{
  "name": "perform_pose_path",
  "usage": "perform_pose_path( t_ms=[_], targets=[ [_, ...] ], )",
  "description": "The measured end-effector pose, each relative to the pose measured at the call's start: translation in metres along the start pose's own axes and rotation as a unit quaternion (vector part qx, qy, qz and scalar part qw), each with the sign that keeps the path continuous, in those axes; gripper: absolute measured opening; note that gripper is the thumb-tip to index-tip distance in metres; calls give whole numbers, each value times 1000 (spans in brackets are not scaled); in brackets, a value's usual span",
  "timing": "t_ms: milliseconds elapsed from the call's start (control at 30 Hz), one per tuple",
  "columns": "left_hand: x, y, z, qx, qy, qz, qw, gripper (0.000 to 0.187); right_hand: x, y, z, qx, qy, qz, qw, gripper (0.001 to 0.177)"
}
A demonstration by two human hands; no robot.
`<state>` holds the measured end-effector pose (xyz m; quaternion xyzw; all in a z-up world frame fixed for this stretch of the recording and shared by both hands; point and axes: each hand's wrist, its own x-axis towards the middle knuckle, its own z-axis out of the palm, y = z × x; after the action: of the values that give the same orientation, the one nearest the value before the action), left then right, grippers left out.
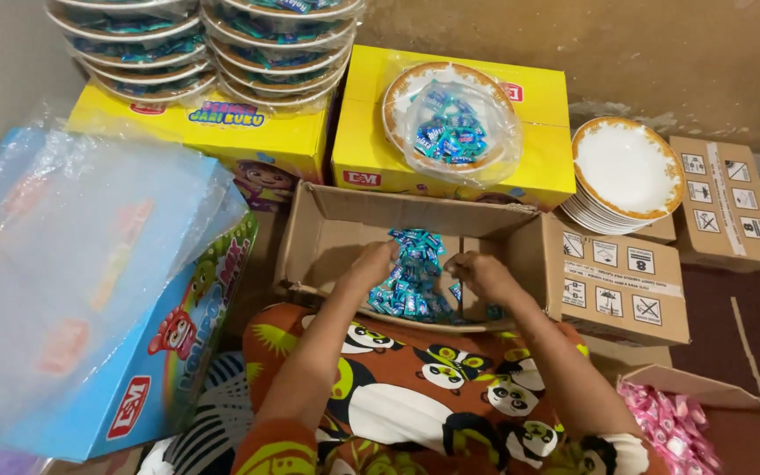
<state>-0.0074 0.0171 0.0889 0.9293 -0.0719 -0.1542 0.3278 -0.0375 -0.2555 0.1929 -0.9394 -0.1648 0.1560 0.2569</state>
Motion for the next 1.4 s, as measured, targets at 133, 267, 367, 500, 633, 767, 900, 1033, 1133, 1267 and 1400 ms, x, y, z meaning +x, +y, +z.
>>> perform_pose_path(
  t_ms=[133,267,367,500,633,767,900,1033,1133,1267,1400],
  targets=[
    [-60,128,-124,-5,75,81,994,23,-31,-64,-97,123,103,-77,984,23],
    [-51,207,-187,3,241,201,950,46,-7,-105,-157,113,239,-151,952,33],
    [-58,224,-196,-12,298,221,929,50,-2,-117,-168,102,327,-204,917,38],
    [-84,183,-173,-87,334,216,913,21,-22,-86,-135,169,359,-210,894,13],
    [-54,86,-90,-112,211,61,969,20,0,-26,-42,227,296,-144,916,8],
    [-6,24,-5,-27,-77,-9,997,45,46,34,48,68,-40,-30,996,27],
    [35,-39,78,243,-273,-77,928,65,93,128,168,-153,-272,3,950,71],
    [-7,-8,66,287,-264,-96,916,52,72,92,159,-192,-300,-37,934,69],
    [-25,35,32,301,-296,-92,902,65,71,97,162,-140,-350,3,926,58],
    [-37,45,23,269,-369,-101,884,54,70,101,169,-154,-352,-9,923,47],
    [10,-30,104,258,-325,-63,908,38,66,101,165,-98,-292,-25,951,35]
  ],
)
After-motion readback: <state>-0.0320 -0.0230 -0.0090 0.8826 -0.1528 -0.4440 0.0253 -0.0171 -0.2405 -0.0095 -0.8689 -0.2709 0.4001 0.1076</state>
